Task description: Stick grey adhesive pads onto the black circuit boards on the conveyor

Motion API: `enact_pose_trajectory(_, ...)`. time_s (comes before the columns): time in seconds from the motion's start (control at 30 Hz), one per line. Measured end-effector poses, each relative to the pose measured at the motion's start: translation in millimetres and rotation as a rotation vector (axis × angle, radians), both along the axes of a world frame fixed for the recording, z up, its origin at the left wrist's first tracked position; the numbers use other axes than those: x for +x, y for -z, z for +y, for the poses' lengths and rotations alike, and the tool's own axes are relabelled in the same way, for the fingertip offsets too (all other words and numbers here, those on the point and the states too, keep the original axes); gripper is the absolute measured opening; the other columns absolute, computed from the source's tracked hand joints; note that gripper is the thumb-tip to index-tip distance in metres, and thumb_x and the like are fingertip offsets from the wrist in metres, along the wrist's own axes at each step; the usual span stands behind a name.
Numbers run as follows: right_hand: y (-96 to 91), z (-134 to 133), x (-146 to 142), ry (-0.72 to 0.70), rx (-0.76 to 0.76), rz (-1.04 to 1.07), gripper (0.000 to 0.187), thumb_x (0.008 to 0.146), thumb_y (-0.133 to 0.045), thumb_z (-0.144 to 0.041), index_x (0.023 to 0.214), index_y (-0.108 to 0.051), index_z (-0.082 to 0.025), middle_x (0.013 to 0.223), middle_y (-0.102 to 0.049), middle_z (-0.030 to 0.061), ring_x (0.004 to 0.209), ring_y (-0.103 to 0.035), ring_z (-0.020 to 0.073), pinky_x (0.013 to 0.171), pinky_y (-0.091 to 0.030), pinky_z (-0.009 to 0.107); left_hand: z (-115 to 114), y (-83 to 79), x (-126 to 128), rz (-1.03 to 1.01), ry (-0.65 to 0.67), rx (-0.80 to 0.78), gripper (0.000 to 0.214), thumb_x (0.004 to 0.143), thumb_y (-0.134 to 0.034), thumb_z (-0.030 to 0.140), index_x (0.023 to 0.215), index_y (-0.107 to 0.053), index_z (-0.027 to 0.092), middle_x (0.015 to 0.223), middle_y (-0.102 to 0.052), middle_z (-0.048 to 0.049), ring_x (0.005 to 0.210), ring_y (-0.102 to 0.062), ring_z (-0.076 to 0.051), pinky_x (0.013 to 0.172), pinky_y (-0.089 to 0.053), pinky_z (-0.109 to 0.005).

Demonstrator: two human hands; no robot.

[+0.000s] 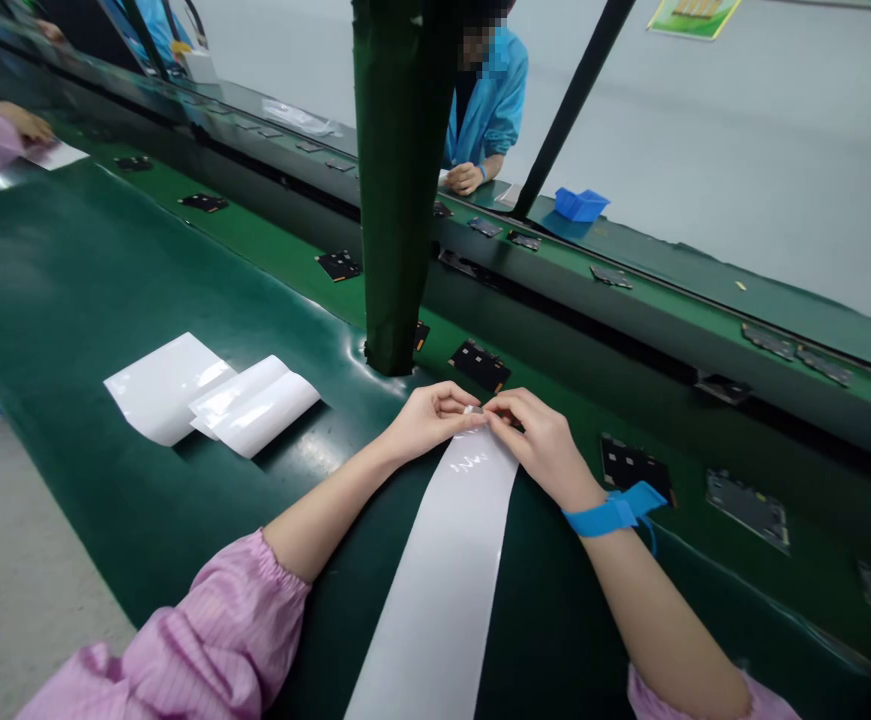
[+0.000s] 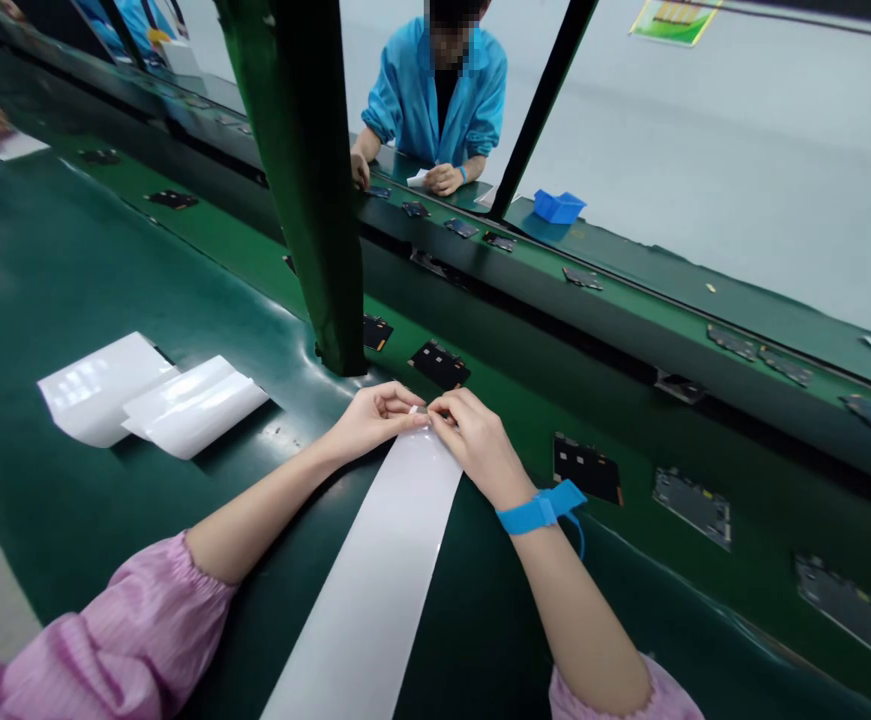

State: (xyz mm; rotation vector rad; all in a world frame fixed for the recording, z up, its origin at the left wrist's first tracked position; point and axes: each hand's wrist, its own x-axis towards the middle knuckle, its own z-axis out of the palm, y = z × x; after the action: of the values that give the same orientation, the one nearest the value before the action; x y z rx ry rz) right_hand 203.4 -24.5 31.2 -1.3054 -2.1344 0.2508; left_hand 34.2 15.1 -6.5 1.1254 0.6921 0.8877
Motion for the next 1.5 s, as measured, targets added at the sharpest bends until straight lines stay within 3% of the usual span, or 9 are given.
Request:
enact_pose_trajectory(0.2, 5.4, -1.8, -0.3, -0.006, 0.155, -0.111, 0.016, 0.095, -0.043, -0.020, 0.088, -0.058, -0.021, 0.089, -0.061, 0.0075, 0.084, -0.062, 0.0193, 0.076, -0.052, 0.032, -0.1, -3.2, -0.1, 0.025, -0.017, 0.018, 0.030, 0.070, -0.075, 0.037, 0.082, -0.064, 0.012, 0.065, -0.067, -0.0001, 0.060, -0.059, -0.010, 0.058, -0.043, -0.022)
enact_pose_trajectory(0.4, -0.3, -7.3, 4.6, 0.046, 0.137, 0.013, 0.014, 0.094, -0.046, -0.024, 0.087, -0.058, -0.021, 0.089, -0.062, 0.0067, 0.079, -0.061, 0.0177, 0.069, -0.051, 0.030, 1.8, 2.0, -1.4, 0.062, -0.028, 0.030, 0.032, 0.070, -0.074, 0.040, 0.083, -0.065, 0.012, 0.063, -0.066, 0.0002, 0.055, -0.054, -0.009, 0.053, -0.038, -0.021)
enact_pose_trajectory(0.5, -7.3, -12.9, 50.2, 0.136, -0.006, 0.028, 0.018, 0.092, -0.049, -0.035, 0.083, -0.059, -0.022, 0.087, -0.063, 0.0062, 0.078, -0.061, 0.0186, 0.066, -0.050, 0.031, 2.4, 3.1, -1.8, 0.090, -0.037, 0.039, 0.034, 0.070, -0.073, 0.043, 0.084, -0.066, 0.013, 0.062, -0.065, 0.0003, 0.055, -0.054, -0.009, 0.053, -0.039, -0.021)
enact_pose_trajectory(0.7, -16.3, -46.8, 203.2, 0.426, -0.465, -0.166, 0.045, 0.079, -0.046, -0.066, 0.074, -0.059, -0.023, 0.081, -0.064, 0.0094, 0.072, -0.060, 0.0235, 0.064, -0.048, 0.037, 1.3, -1.7, -1.1, 0.182, -0.086, 0.076, 0.037, 0.066, -0.076, 0.046, 0.081, -0.068, 0.013, 0.057, -0.062, 0.0020, 0.053, -0.050, -0.008, 0.053, -0.038, -0.019)
enact_pose_trajectory(0.8, -16.4, -62.8, 243.1, 0.482, -0.704, -0.187, 0.047, 0.077, -0.045, -0.069, 0.079, -0.060, -0.024, 0.086, -0.065, 0.0103, 0.072, -0.061, 0.0239, 0.063, -0.048, 0.037, 0.4, -4.1, -0.4, 0.212, -0.102, 0.088, 0.037, 0.066, -0.076, 0.047, 0.080, -0.068, 0.013, 0.054, -0.059, 0.0031, 0.051, -0.047, -0.007, 0.051, -0.037, -0.018)
enact_pose_trajectory(0.9, -14.1, -70.9, 254.7, 0.486, -0.764, -0.181, 0.048, 0.076, -0.044, -0.070, 0.083, -0.060, -0.025, 0.095, -0.064, 0.0112, 0.079, -0.061, 0.0247, 0.066, -0.048, 0.037, 0.0, -5.7, 0.5, 0.231, -0.115, 0.086, 0.038, 0.065, -0.076, 0.048, 0.079, -0.067, 0.014, 0.053, -0.057, 0.0034, 0.051, -0.046, -0.007, 0.050, -0.037, -0.018)
enact_pose_trajectory(1.13, -5.4, -76.4, 269.2, 0.461, -0.736, -0.172, 0.051, 0.074, -0.045, -0.072, 0.082, -0.061, -0.025, 0.103, -0.060, 0.0114, 0.084, -0.058, 0.0242, 0.075, -0.049, 0.039, 0.5, -5.6, 1.3, 0.262, -0.122, 0.092, 0.040, 0.064, -0.076, 0.049, 0.080, -0.067, 0.014, 0.052, -0.055, 0.0037, 0.049, -0.044, -0.007, 0.048, -0.036, -0.018)
enact_pose_trajectory(1.5, 16.5, -94.8, 281.5, 0.621, -0.575, -0.082, 0.057, 0.067, -0.050, -0.078, 0.077, -0.061, -0.022, 0.095, -0.062, 0.0126, 0.071, -0.060, 0.0228, 0.061, -0.050, 0.038, -1.5, -8.4, 2.0, 0.254, -0.125, 0.105, 0.039, 0.063, -0.077, 0.049, 0.078, -0.067, 0.015, 0.052, -0.056, 0.0034, 0.050, -0.047, -0.008, 0.049, -0.039, -0.019)
